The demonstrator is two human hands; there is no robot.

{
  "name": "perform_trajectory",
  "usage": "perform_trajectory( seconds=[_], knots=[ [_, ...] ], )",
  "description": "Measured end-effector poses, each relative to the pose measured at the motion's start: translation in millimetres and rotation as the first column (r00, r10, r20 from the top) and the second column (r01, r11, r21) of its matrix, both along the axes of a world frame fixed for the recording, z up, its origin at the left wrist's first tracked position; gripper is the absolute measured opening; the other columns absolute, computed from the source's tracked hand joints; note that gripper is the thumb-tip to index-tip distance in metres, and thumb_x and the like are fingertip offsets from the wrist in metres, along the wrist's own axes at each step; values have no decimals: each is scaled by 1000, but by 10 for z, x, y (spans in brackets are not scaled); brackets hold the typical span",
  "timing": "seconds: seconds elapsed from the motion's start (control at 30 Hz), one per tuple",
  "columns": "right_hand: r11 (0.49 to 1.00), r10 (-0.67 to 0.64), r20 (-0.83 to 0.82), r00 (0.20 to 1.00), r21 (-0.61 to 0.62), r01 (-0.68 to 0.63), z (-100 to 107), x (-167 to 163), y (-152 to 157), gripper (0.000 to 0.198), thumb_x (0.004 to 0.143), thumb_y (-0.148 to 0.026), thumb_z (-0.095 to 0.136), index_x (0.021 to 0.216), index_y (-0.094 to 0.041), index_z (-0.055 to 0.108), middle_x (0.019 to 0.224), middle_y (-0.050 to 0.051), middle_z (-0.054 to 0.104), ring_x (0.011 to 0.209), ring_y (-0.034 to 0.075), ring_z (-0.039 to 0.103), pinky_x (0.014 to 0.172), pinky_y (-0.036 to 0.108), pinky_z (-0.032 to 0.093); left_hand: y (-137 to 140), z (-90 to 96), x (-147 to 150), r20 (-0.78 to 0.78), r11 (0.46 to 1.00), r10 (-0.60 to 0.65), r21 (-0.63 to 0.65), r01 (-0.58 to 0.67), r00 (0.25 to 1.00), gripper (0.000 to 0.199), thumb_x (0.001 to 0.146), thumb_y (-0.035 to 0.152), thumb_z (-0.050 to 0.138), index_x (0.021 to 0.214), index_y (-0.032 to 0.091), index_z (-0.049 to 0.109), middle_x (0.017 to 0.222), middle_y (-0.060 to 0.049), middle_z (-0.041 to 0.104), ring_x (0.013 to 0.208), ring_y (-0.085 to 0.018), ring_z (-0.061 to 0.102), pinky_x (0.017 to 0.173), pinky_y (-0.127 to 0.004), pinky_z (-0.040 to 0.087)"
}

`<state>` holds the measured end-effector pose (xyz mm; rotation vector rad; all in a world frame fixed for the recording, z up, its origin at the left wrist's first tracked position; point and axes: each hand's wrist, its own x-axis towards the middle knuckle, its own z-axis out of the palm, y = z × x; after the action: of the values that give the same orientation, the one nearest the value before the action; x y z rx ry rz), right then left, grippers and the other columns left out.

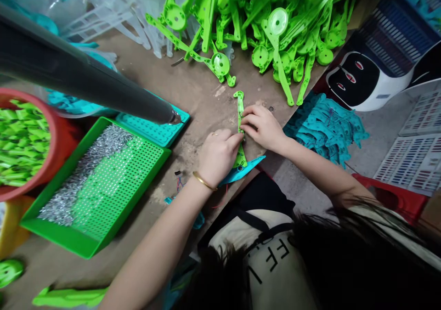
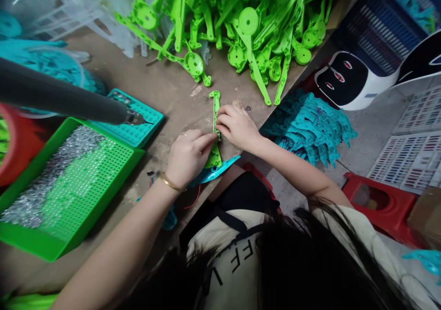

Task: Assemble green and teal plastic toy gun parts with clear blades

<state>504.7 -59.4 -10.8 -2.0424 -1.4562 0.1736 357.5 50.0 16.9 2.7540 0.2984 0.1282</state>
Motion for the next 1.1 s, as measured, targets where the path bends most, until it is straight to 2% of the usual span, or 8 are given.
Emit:
perform_trajectory(
  seconds=[0.1,0.23,0.37,0.57,0.77,0.93,1.1],
  knots=[
    [999,37,7,999,-2,-37,20,4,-40,17,92,-26,52,91,-20,67,113,9,63,108,25,54,93,41,41,-6,5,35,15,1000,22,1,-22,1000,30,95,30,41,95,18,69,86,-9,65,83,-23,60,75,-34,44],
    [997,74,-59,995,12,-74,110,-47,-143,19,91,-22,50,100,-21,66,115,9,63,113,23,55,95,40,40,-23,21,79,48,980,123,-162,-114,991,21,92,26,47,94,17,66,89,-7,66,86,-21,62,77,-31,46],
    [998,54,-112,992,38,-50,169,-140,-220,21,87,-17,50,101,-21,64,105,7,66,104,22,58,90,37,39,-21,38,93,30,958,173,-237,-161,984,16,89,24,49,90,18,64,87,-6,67,84,-20,62,78,-30,46],
    [997,70,-171,983,41,-64,120,-168,-184,15,91,-29,53,95,-21,65,95,5,67,94,20,59,85,35,38,9,68,60,-10,947,187,-265,-183,982,14,87,22,50,86,19,63,86,-6,67,81,-20,61,76,-30,45],
    [997,63,-228,972,52,-52,109,-183,-144,13,90,-28,57,91,-20,66,90,3,67,87,17,61,82,32,38,-23,61,29,-11,950,232,-213,-229,973,12,85,20,50,86,19,63,84,-5,67,80,-20,61,74,-31,44],
    [1000,20,-203,979,19,-17,100,-217,-137,11,90,-26,55,87,-20,64,86,3,66,84,17,59,82,32,38,-86,17,6,-12,958,243,-155,-241,970,14,87,22,50,86,18,63,83,-6,66,81,-21,61,72,-31,43],
    [1000,25,-146,989,21,-22,82,-219,-125,10,87,-21,53,81,-19,60,81,3,63,79,17,56,78,32,39,-178,34,-62,4,979,203,-6,-203,979,23,94,26,44,92,17,65,84,-9,64,83,-24,59,72,-34,41]
  ],
)
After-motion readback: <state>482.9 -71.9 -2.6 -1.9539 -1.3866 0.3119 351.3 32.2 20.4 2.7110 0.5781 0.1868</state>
